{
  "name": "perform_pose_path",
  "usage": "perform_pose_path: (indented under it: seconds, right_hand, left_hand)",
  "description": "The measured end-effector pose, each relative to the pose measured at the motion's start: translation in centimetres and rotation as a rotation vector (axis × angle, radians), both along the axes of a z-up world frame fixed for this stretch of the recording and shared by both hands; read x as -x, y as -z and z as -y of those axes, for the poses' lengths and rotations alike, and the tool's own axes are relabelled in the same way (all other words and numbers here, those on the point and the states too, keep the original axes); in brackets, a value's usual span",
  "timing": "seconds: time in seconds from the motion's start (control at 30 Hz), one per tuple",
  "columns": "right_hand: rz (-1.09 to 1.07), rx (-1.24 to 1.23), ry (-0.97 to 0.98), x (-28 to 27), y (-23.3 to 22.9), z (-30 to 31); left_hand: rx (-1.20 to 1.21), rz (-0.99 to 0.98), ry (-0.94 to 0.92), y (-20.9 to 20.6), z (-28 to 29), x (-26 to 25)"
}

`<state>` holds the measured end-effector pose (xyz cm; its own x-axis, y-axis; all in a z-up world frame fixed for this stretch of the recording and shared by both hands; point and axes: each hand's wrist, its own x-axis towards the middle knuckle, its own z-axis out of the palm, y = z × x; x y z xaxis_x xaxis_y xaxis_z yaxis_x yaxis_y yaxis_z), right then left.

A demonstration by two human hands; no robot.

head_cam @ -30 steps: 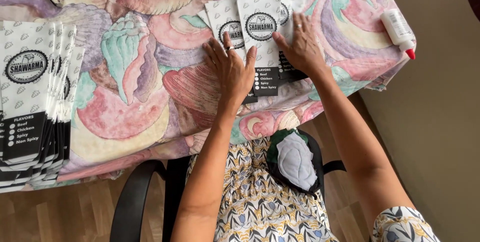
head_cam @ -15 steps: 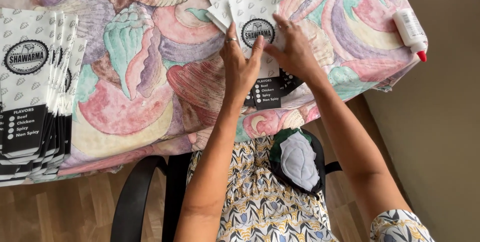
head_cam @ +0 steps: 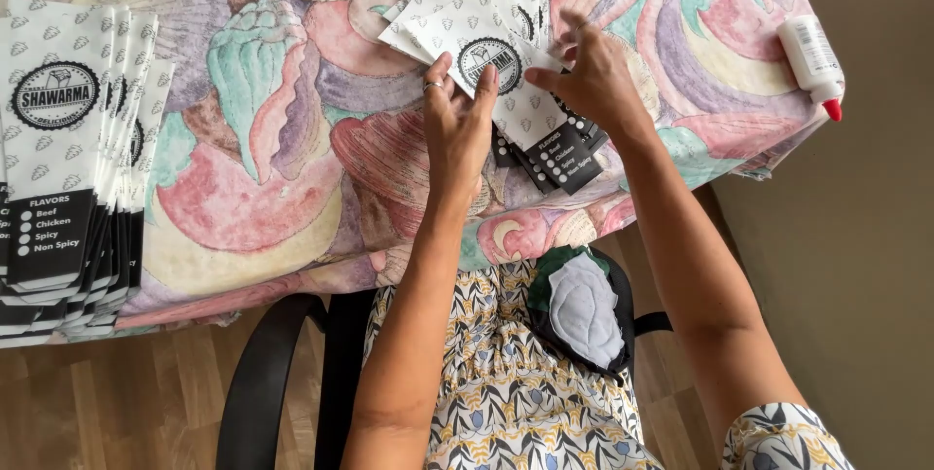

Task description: The person organizes paper shawarma packaging labels on a table by hand, aligning them in rows, stacking them into a pile, and then folding the stack.

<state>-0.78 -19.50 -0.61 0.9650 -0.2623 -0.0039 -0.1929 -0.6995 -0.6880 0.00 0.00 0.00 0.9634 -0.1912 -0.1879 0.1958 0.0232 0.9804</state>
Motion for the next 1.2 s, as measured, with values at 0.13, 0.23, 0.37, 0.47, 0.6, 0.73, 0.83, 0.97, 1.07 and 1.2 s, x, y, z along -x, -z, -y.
perform_pose_path:
  seconds: [0.13,0.23,0.37,0.47,0.6,0.73,0.83,0.97,1.07,1.2]
  right_hand:
    - [-0.027,0.066,0.019,0.2,-1.0,-1.3]
    - [-0.027,-0.117,0.078,0.1,-0.7,-1.2]
    - [0.003,-0.028,0.106,-0.3,1.1,-0.4]
    - [0.048,-0.031,0.036,-0.7,1.0,-1.1]
    - [0.075,-0.206,0.004,-1.0,0.0,-1.2]
    - [-0.014,-0.269,0.177,-2.1,-1.0,-1.3]
    - [-0.081,-0.382,0.343,-2.7,-1.3,-1.1]
    - [-0.138,-0.411,0.282,-3.6,-0.8,-1.1]
    - [-0.207,-0.297,0.226,-3.8,-1.2,-1.2]
    - [-0.199,-0.268,0.174,-4.1,-1.3,-0.7]
  left_hand:
    - [-0.004,0.055,0.052,-1.0,1.0,-1.8]
    - [-0.043,0.173,0.077,0.7,1.5,-4.1]
    - [-0.039,0.131,0.036,0.8,1.4,-4.0]
    - [0.008,0.095,0.069,-0.2,1.6,-3.3]
    - [0.085,-0.048,0.075,-2.4,1.4,-2.4]
    - [0.190,-0.090,0.061,-2.4,1.6,-2.1]
    - [0.111,-0.076,0.074,-2.0,1.9,-1.7]
    - [0.308,-0.086,0.009,-0.8,1.8,-1.6]
    - [0.293,-0.095,0.009,-0.6,1.4,-1.2]
    - [0.303,-0.103,0.020,-0.8,0.9,-0.8]
